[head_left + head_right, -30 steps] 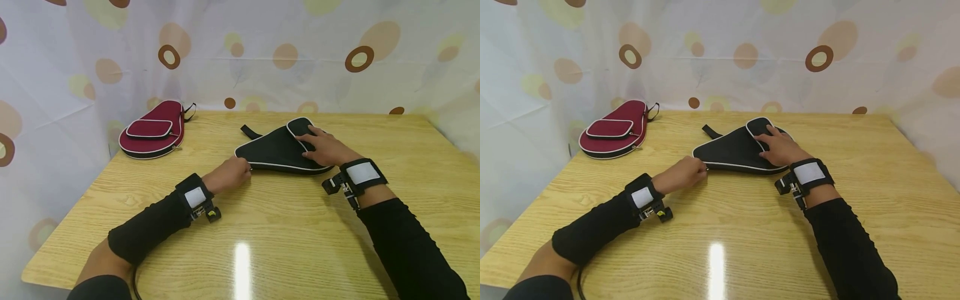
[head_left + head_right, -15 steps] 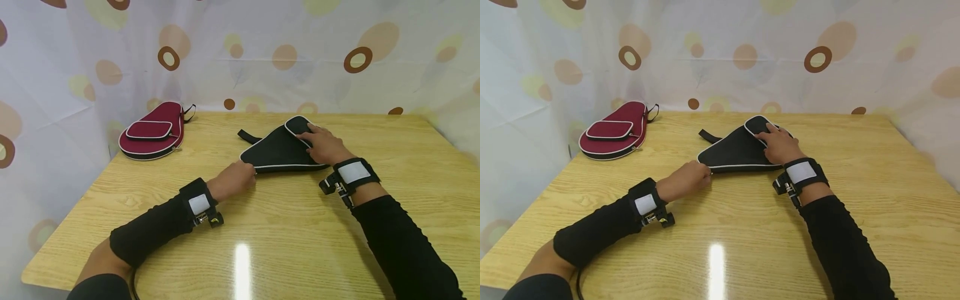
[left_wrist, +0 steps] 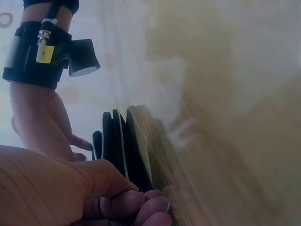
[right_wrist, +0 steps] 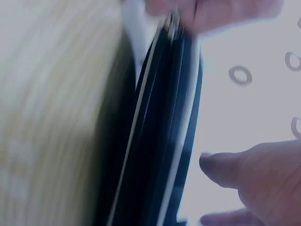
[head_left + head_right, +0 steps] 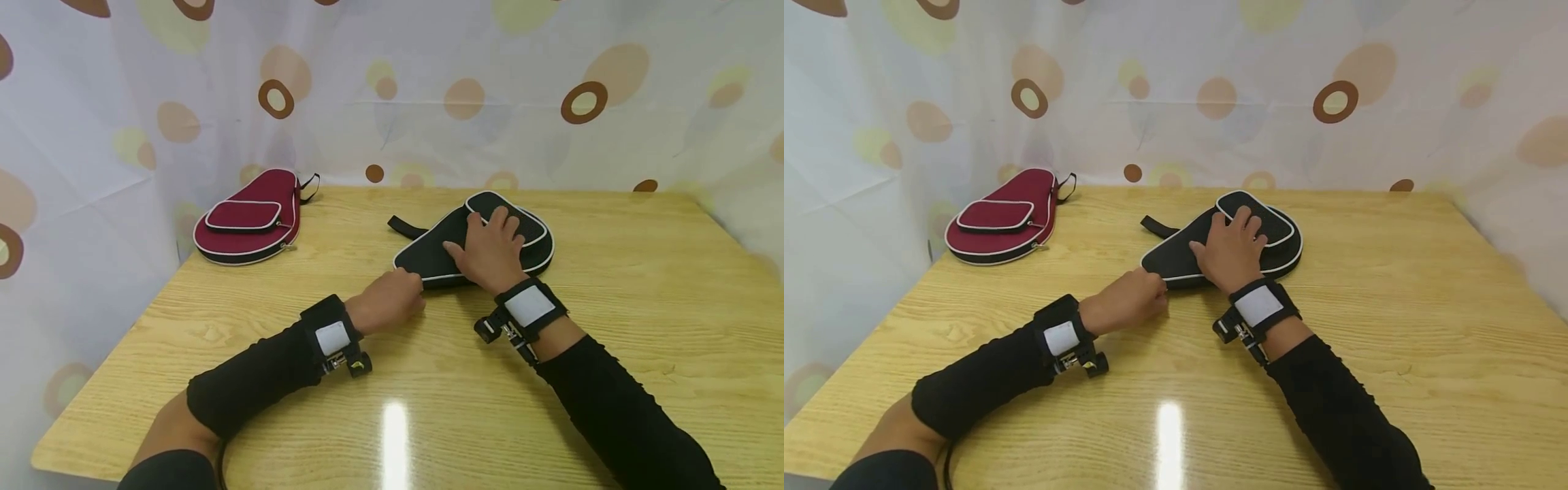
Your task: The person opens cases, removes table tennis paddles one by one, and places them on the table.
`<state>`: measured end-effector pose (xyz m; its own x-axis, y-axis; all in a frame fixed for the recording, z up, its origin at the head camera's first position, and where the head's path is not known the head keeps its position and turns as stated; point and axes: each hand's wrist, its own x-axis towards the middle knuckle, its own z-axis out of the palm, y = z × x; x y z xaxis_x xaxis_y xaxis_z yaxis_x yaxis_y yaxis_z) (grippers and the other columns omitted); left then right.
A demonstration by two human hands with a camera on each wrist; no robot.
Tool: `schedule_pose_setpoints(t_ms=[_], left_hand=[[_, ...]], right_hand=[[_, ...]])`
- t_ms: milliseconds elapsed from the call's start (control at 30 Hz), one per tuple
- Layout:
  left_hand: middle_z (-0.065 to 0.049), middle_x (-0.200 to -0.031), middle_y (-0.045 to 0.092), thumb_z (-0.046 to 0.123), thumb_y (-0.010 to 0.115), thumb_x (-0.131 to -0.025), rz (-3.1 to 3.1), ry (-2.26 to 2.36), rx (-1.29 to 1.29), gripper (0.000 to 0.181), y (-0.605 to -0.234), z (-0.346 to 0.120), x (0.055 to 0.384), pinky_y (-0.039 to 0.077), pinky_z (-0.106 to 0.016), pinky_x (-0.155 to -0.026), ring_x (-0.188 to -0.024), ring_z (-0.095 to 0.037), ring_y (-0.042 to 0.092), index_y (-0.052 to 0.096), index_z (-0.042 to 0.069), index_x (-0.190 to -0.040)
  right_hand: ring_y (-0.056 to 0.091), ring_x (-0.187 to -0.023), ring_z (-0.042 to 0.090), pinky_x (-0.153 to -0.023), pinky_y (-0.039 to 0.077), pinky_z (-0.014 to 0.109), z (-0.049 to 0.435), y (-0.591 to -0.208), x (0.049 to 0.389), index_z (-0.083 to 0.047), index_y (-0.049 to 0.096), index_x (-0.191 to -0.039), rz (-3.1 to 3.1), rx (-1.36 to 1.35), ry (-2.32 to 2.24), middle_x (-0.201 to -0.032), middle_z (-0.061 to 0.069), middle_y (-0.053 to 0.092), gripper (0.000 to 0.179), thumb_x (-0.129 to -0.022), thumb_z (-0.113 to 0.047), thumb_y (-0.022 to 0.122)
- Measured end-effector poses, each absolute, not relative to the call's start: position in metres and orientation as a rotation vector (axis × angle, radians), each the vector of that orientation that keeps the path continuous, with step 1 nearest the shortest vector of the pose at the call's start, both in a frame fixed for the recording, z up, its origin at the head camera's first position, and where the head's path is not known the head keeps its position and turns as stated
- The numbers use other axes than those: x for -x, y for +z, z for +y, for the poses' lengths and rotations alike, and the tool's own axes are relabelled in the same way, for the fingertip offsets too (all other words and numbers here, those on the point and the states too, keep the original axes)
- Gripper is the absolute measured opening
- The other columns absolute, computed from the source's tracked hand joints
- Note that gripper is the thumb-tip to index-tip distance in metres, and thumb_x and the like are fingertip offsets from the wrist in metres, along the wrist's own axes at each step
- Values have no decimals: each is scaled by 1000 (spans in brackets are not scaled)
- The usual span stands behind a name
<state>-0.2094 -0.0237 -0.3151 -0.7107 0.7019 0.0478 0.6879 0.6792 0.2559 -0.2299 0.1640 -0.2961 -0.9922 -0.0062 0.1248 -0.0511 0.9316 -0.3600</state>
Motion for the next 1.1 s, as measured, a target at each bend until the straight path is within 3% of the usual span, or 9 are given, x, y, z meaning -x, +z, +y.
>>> schedule_pose_setpoints(t_ms=[167, 467, 1100], left_hand=[[-4, -67, 56, 7, 62, -99, 2812, 369, -1174, 18, -314, -22, 210, 40, -26, -53, -56, -14, 50, 69, -2, -85], [-5, -70, 58, 10, 61, -100, 2802, 333, -1125, 17, -308, -20, 213, 42, -26, -55, -58, -15, 52, 70, -3, -92], [5, -57, 39, 3, 57, -100, 2672, 477, -1229, 27, -313, -21, 210, 29, -19, -50, -49, -7, 37, 68, 2, -76]], right_hand=[[12, -138, 65, -107, 18, 75, 148, -295, 232, 12, 36, -148, -3120, 79, 624, -149, 46, 14, 78, -102, -51, 50], [10, -139, 65, -107, 16, 78, 136, -288, 240, 10, 29, -152, -3238, 185, 644, -146, 47, 17, 85, -102, -57, 45], [3, -144, 60, -111, 10, 76, 147, -291, 247, 5, 25, -155, -3332, 99, 683, -152, 42, 14, 84, -100, -53, 53]])
